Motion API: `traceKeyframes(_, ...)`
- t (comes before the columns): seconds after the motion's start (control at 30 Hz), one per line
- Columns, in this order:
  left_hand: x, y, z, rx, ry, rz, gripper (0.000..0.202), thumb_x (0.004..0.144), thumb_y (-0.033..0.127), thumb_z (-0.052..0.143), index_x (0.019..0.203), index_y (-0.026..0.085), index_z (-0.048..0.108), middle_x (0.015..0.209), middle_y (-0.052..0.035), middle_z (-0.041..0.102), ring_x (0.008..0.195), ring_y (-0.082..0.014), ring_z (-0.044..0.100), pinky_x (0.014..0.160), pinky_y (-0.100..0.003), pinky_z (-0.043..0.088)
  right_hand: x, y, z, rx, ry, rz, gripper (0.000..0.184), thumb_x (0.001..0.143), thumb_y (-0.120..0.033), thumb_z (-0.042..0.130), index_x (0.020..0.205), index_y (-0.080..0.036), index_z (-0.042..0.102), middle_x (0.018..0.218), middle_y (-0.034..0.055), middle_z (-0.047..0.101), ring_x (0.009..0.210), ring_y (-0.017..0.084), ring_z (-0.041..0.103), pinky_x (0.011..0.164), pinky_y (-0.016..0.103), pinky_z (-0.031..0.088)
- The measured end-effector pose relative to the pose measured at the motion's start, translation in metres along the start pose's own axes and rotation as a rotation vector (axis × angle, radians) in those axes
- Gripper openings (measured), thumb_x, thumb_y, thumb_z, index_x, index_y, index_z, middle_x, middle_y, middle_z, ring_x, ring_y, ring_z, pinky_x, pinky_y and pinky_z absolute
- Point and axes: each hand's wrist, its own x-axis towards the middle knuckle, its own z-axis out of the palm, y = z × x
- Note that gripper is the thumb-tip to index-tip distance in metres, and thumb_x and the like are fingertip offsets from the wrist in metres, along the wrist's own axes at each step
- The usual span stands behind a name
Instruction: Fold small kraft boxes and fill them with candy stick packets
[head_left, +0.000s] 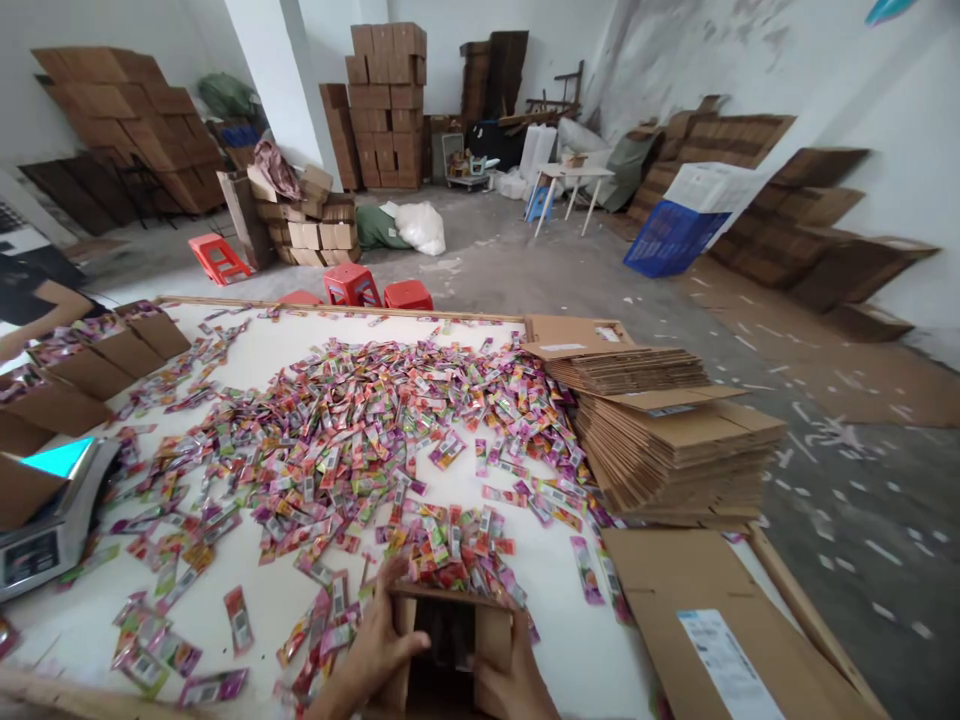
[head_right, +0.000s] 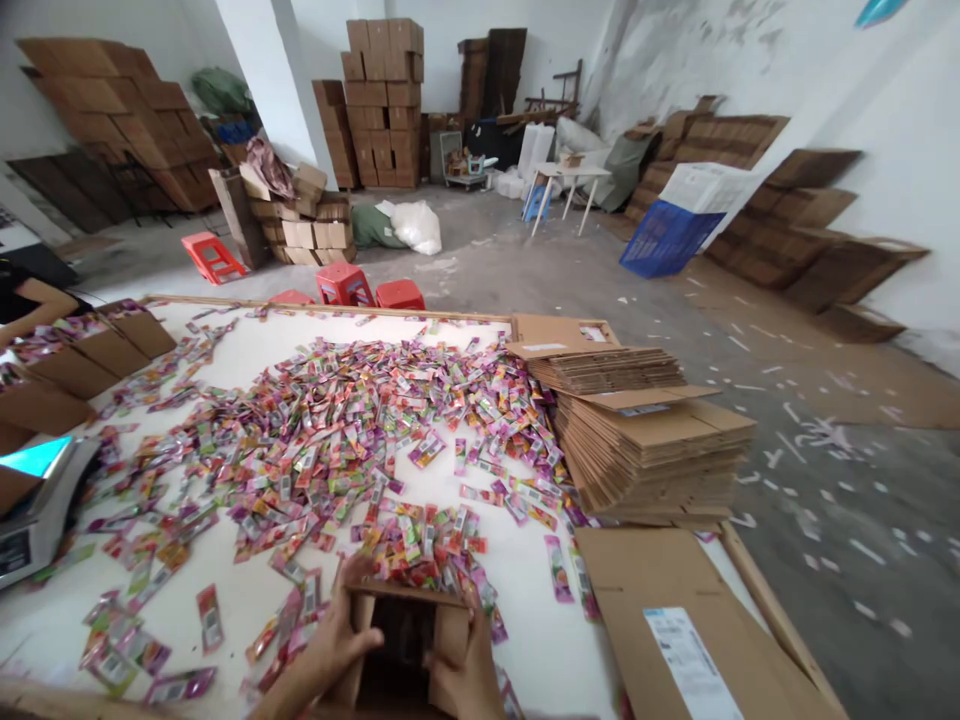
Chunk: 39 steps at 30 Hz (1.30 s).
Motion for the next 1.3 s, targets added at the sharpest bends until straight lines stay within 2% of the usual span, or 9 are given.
traceKeyframes(0.1, -0.003, -0.013, -0.006, 0.124, 0.005, 0.043, 0.09, 0.065, 0.053, 0.081, 0.142, 0.023, 0.045, 0.143, -0.0171, 0.054, 0.142, -0.0396, 0.037, 0.118, -0.06, 0.026, 0.005, -0.007, 0.002, -0.037, 0.104, -0.127, 0.045, 0.082, -0.041, 0.064, 0.123, -0.025, 0.056, 0.132, 0.013, 0.059, 0.128, 0.032, 0.054, 0.106, 0.047, 0.048)
traceKeyframes(0.23, -0.018, -0.019, -0.027, 0.285, -0.085, 0.198, 0.035, 0.092, 0.033, 0.054, 0.125, 0.032, 0.065, 0.135, -0.0114, 0.064, 0.134, -0.0327, 0.051, 0.113, -0.055, 0.038, 0.0, -0.007, 0.002, -0.005, 0.154, -0.205, 0.019, 0.086, -0.028, 0.049, 0.091, -0.025, 0.067, 0.106, 0.0104, 0.07, 0.107, 0.028, 0.067, 0.09, 0.041, 0.057)
traceKeyframes(0.37, -0.037, -0.014, -0.05, 0.39, -0.442, 0.372, 0.043, 0.095, 0.031, 0.049, 0.134, 0.048, 0.055, 0.146, -0.0034, 0.055, 0.138, -0.031, 0.046, 0.111, -0.053, 0.04, -0.008, -0.013, -0.009, -0.001, 0.036, -0.13, 0.024, 0.078, -0.023, 0.05, 0.084, -0.027, 0.073, 0.112, 0.0092, 0.071, 0.113, 0.03, 0.066, 0.093, 0.044, 0.058)
traceKeyframes(0.43, -0.045, -0.011, -0.055, 0.381, -0.514, 0.403, 0.053, 0.09, 0.041, 0.059, 0.14, 0.051, 0.045, 0.154, -0.0033, 0.044, 0.142, -0.0349, 0.039, 0.112, -0.058, 0.036, -0.009, -0.02, -0.019, -0.018, -0.042, -0.093, 0.025, 0.077, -0.023, 0.053, 0.084, -0.029, 0.076, 0.118, 0.0077, 0.071, 0.117, 0.03, 0.064, 0.098, 0.045, 0.056)
traceKeyframes(0.6, -0.062, -0.006, -0.047, 0.294, -0.288, 0.322, 0.064, 0.079, 0.056, 0.067, 0.139, 0.049, 0.047, 0.158, -0.0076, 0.039, 0.142, -0.0441, 0.035, 0.109, -0.066, 0.033, -0.018, -0.021, -0.041, -0.069, -0.275, -0.093, 0.047, 0.07, -0.041, 0.074, 0.116, -0.033, 0.073, 0.143, 0.0088, 0.056, 0.134, 0.036, 0.049, 0.112, 0.053, 0.04)
traceKeyframes(0.83, -0.077, 0.021, -0.051, 0.303, -0.465, 0.152, 0.085, 0.07, 0.049, 0.08, 0.145, 0.045, 0.04, 0.164, -0.0086, 0.026, 0.148, -0.0456, 0.019, 0.113, -0.067, 0.026, -0.053, -0.017, -0.034, 0.074, -0.269, 0.1, 0.073, 0.083, -0.075, 0.047, 0.14, -0.03, 0.055, 0.151, 0.01, 0.048, 0.145, 0.031, 0.034, 0.12, 0.049, 0.025)
traceKeyframes(1.03, -0.078, 0.03, -0.056, 0.345, -0.461, 0.13, 0.085, 0.065, 0.044, 0.084, 0.141, 0.048, 0.045, 0.165, -0.005, 0.024, 0.148, -0.0447, 0.021, 0.113, -0.063, 0.032, -0.048, -0.013, -0.031, 0.065, -0.274, 0.175, 0.066, 0.087, -0.071, 0.045, 0.134, -0.027, 0.061, 0.147, 0.0105, 0.052, 0.144, 0.029, 0.037, 0.12, 0.048, 0.027)
traceKeyframes(1.17, -0.074, 0.018, -0.047, 0.385, -0.409, 0.117, 0.052, 0.084, 0.033, 0.065, 0.134, 0.047, 0.056, 0.157, -0.0052, 0.041, 0.145, -0.0374, 0.033, 0.114, -0.059, 0.034, -0.043, -0.01, -0.027, 0.081, -0.21, 0.189, 0.055, 0.088, -0.066, 0.048, 0.125, -0.028, 0.066, 0.145, 0.009, 0.054, 0.141, 0.029, 0.041, 0.118, 0.045, 0.032)
traceKeyframes(1.3, -0.075, -0.003, -0.024, 0.184, -0.139, 0.088, 0.029, 0.089, 0.032, 0.057, 0.114, 0.037, 0.072, 0.146, -0.0078, 0.052, 0.14, -0.0326, 0.041, 0.114, -0.055, 0.035, -0.038, -0.01, -0.017, 0.064, -0.16, 0.2, 0.054, 0.086, -0.06, 0.054, 0.128, -0.027, 0.061, 0.135, 0.0098, 0.06, 0.135, 0.028, 0.048, 0.112, 0.043, 0.04)
